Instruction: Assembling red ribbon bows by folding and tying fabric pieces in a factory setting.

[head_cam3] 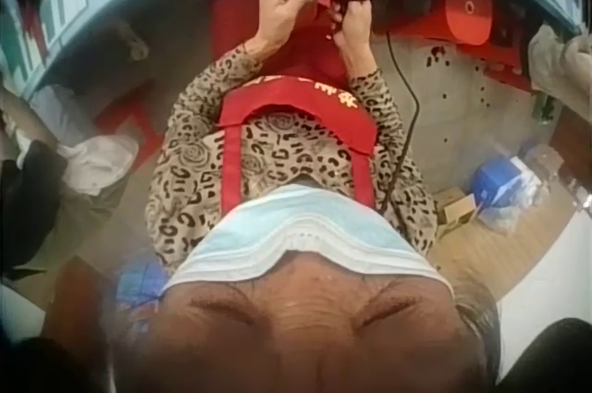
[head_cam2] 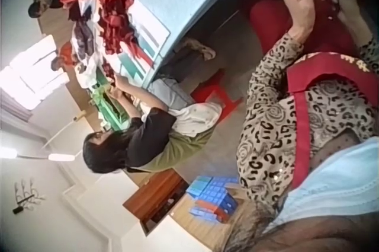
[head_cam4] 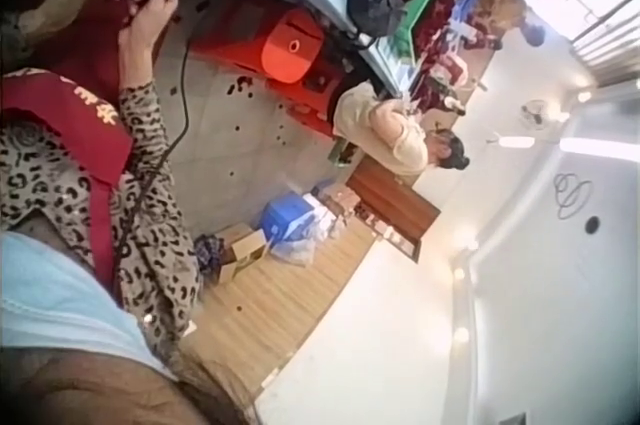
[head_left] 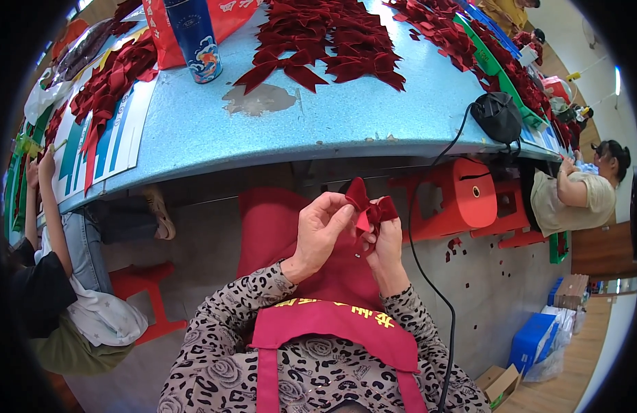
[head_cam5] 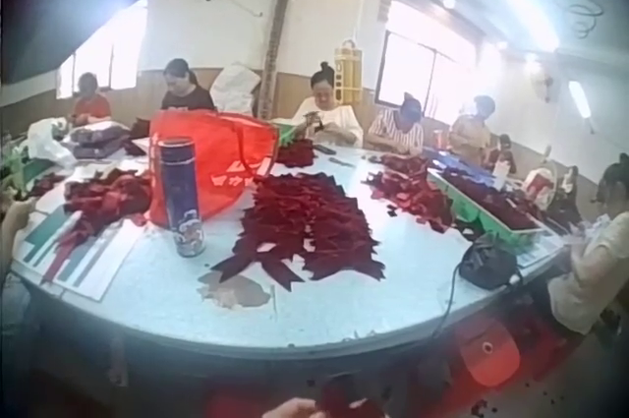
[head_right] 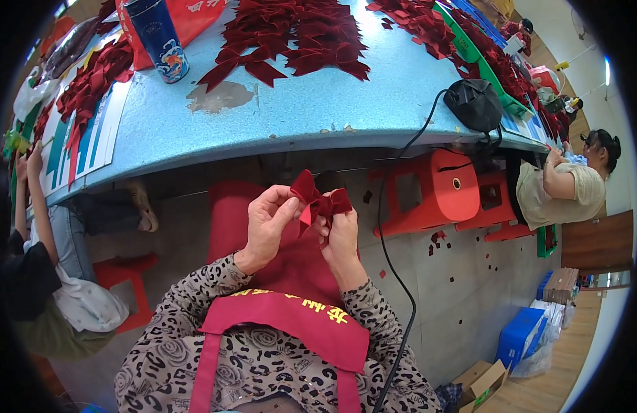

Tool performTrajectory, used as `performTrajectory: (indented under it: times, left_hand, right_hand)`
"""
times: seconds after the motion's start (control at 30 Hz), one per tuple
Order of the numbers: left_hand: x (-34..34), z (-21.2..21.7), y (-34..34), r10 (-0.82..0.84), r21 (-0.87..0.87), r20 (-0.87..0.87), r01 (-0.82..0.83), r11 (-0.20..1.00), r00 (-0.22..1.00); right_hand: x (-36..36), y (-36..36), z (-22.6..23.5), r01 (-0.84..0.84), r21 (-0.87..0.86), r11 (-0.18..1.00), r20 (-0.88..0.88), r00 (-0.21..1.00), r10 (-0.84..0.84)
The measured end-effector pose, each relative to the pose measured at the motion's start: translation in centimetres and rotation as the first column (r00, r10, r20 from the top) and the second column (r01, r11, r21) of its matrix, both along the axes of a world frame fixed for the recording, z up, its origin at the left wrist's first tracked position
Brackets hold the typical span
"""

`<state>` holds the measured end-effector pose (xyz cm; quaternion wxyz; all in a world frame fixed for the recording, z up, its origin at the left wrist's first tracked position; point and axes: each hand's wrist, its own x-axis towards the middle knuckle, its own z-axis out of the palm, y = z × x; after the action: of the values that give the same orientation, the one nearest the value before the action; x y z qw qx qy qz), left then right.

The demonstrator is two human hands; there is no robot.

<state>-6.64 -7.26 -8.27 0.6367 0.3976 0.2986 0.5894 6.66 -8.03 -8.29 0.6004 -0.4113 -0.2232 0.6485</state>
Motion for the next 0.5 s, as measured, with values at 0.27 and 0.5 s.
performTrajectory:
  times: [0.27, 0.5]
  left_hand:
    - [-1.1, -0.3, 0.7, 0.047, -0.014, -0.113, -0.049, 0.999, 0.992]
    - [-1.4, -0.3, 1.1, 0.013, -0.063, 0.01, -0.012, 0.998, 1.0]
  right_hand:
    - [-1.8, 0.0, -0.3, 0.052, -0.09, 0.995, 0.052, 0.997, -0.048]
    - [-1.7, 0.4, -0.1, 0.031, -0.099, 0.995, 0.061, 0.998, -0.025]
